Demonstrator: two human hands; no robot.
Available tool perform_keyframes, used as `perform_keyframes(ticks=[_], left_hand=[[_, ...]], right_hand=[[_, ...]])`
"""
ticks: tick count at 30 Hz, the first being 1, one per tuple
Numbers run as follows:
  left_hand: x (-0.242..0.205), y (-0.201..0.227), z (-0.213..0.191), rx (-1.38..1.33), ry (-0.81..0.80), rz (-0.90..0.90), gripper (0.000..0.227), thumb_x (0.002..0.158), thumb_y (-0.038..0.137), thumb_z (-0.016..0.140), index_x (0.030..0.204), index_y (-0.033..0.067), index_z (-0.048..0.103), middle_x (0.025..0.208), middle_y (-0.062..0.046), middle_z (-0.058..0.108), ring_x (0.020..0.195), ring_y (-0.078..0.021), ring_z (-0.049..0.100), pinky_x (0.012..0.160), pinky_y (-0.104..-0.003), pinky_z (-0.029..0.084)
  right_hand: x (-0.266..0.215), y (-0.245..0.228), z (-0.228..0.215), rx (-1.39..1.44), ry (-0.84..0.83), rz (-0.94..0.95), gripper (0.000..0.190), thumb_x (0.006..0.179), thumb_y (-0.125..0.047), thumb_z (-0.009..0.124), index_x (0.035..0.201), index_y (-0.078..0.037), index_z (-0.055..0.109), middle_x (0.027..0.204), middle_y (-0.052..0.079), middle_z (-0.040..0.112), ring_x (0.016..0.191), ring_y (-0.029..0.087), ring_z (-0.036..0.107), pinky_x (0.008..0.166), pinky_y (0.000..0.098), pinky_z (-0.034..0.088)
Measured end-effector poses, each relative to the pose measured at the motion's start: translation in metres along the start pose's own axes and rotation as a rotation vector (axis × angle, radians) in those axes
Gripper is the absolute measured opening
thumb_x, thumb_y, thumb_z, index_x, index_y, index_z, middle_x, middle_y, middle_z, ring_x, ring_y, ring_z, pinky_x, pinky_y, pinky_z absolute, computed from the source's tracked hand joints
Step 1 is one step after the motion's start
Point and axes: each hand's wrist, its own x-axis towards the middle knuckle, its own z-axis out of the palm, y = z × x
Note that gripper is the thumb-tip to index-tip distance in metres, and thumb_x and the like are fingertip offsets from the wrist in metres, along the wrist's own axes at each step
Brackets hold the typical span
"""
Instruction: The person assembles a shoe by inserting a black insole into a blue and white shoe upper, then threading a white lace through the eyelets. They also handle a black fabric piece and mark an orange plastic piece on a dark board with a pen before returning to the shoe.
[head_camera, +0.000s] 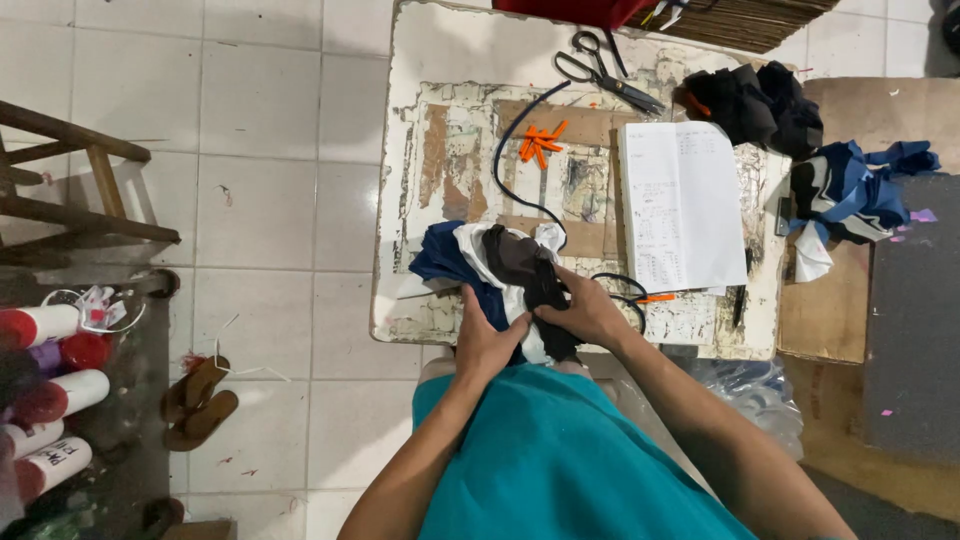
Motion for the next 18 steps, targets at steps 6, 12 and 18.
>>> perform_keyframes(ticks=[6, 12, 18], left_hand=[[0.021, -0.019, 0.009, 0.098, 0.055, -0.043, 0.117, 0.085, 0.042, 0.074, 0.165, 0.0069, -0.004, 0.169, -0.026, 0.009, 0.153, -0.0438, 0.025, 0.118, -0.062, 0.036], [0.008, 0.001, 0.008, 0.141, 0.054, -0.093, 0.109, 0.088, 0.037, 0.069, 0.166, 0.0061, 0.000, 0.167, -0.029, 0.018, 0.151, -0.0470, 0.030, 0.119, -0.061, 0.035], [0.019, -0.007, 0.007, 0.238, 0.085, -0.154, 0.113, 0.081, 0.044, 0.071, 0.167, 0.0163, 0.003, 0.167, -0.024, 0.026, 0.148, -0.0429, 0.038, 0.120, -0.056, 0.036]], right_hand=[[-0.003, 0.000, 0.007, -0.176, 0.012, -0.014, 0.080, 0.082, -0.039, 0.076, 0.153, -0.014, 0.050, 0.118, 0.019, 0.075, 0.098, 0.041, 0.074, 0.074, 0.0532, 0.063], [0.004, 0.028, 0.025, -0.322, 0.025, -0.003, 0.099, 0.072, -0.047, 0.077, 0.156, -0.009, 0.039, 0.135, 0.025, 0.064, 0.113, 0.051, 0.066, 0.095, 0.0657, 0.054], [0.008, 0.010, 0.015, -0.373, -0.010, 0.055, 0.083, 0.078, -0.041, 0.067, 0.152, -0.011, 0.045, 0.114, 0.025, 0.074, 0.109, 0.048, 0.069, 0.094, 0.0615, 0.055]])
